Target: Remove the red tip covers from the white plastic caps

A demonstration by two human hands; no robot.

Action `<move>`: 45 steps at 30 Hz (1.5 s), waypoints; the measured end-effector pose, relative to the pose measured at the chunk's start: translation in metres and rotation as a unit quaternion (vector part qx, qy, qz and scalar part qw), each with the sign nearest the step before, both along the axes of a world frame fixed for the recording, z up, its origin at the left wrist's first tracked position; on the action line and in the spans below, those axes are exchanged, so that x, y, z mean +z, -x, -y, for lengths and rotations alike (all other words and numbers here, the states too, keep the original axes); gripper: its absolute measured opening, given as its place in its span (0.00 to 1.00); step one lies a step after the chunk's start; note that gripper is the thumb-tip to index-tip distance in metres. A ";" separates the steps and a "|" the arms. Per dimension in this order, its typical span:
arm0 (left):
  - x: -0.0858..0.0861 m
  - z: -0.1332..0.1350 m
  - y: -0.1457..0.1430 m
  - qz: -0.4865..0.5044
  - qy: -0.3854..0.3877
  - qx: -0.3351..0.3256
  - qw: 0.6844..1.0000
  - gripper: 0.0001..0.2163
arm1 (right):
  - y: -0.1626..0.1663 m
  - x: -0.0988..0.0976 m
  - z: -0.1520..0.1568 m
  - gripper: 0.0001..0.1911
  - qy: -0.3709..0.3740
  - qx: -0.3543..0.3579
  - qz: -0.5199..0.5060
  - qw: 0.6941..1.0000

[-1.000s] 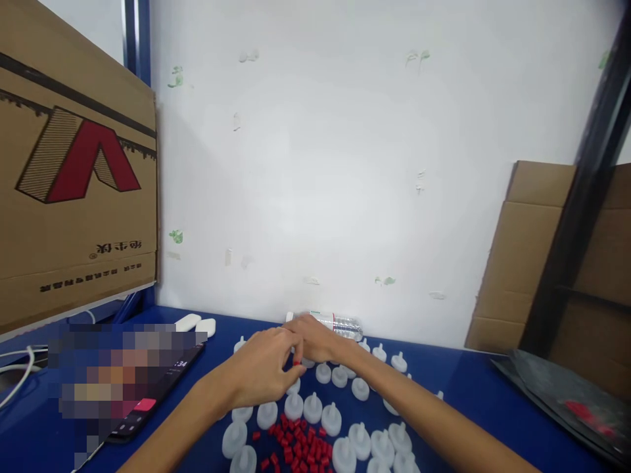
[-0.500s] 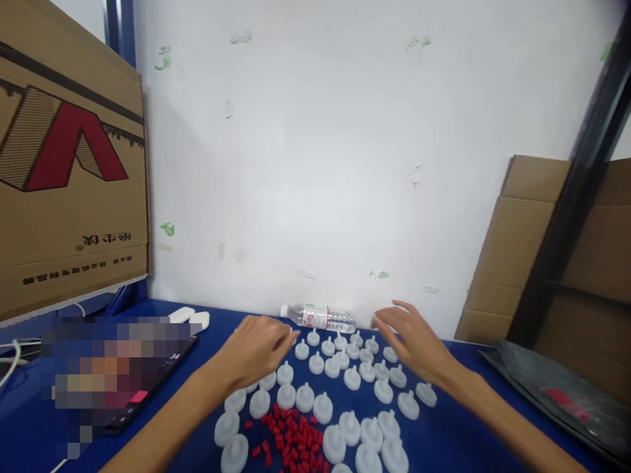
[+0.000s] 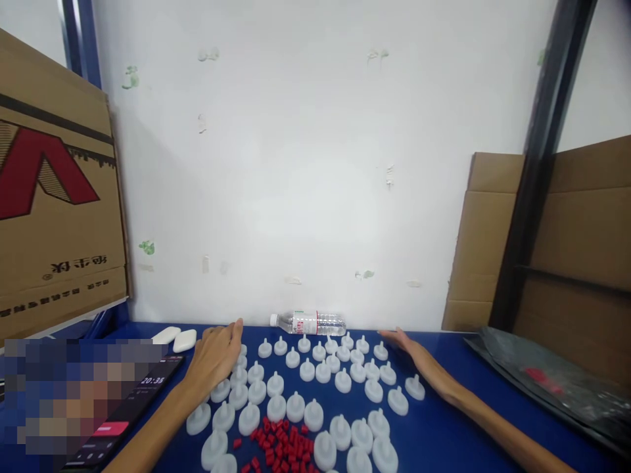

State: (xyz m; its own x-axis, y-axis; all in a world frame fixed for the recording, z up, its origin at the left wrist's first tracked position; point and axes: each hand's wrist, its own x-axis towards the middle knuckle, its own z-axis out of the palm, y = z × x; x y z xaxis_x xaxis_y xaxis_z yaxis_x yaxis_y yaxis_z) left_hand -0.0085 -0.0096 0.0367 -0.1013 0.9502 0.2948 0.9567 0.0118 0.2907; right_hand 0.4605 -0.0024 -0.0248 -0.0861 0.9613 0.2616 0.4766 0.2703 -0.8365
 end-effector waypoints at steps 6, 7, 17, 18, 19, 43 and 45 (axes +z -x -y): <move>-0.007 -0.011 0.009 0.087 0.081 -0.004 0.993 0.16 | 0.018 0.007 0.018 0.41 0.056 0.054 0.005 0.997; -0.005 -0.011 0.008 0.102 0.086 -0.007 0.991 0.16 | 0.023 0.010 0.021 0.41 0.061 0.060 0.005 0.996; 0.006 0.004 -0.006 0.180 0.080 -0.034 0.980 0.31 | 0.061 0.018 0.045 0.41 0.080 0.120 -0.015 0.989; 0.006 0.005 -0.006 0.182 0.077 -0.036 0.980 0.32 | 0.061 0.017 0.044 0.41 0.077 0.118 -0.021 0.990; 0.006 0.006 -0.006 0.184 0.074 -0.037 0.979 0.32 | 0.060 0.015 0.042 0.41 0.072 0.114 -0.025 0.991; -0.007 -0.009 0.001 0.196 0.007 -0.027 0.980 0.16 | 0.106 0.074 0.021 0.31 -0.148 0.193 0.303 0.921; -0.006 -0.008 0.002 0.179 -0.003 -0.026 0.983 0.15 | 0.115 0.072 0.013 0.30 -0.149 0.200 0.317 0.915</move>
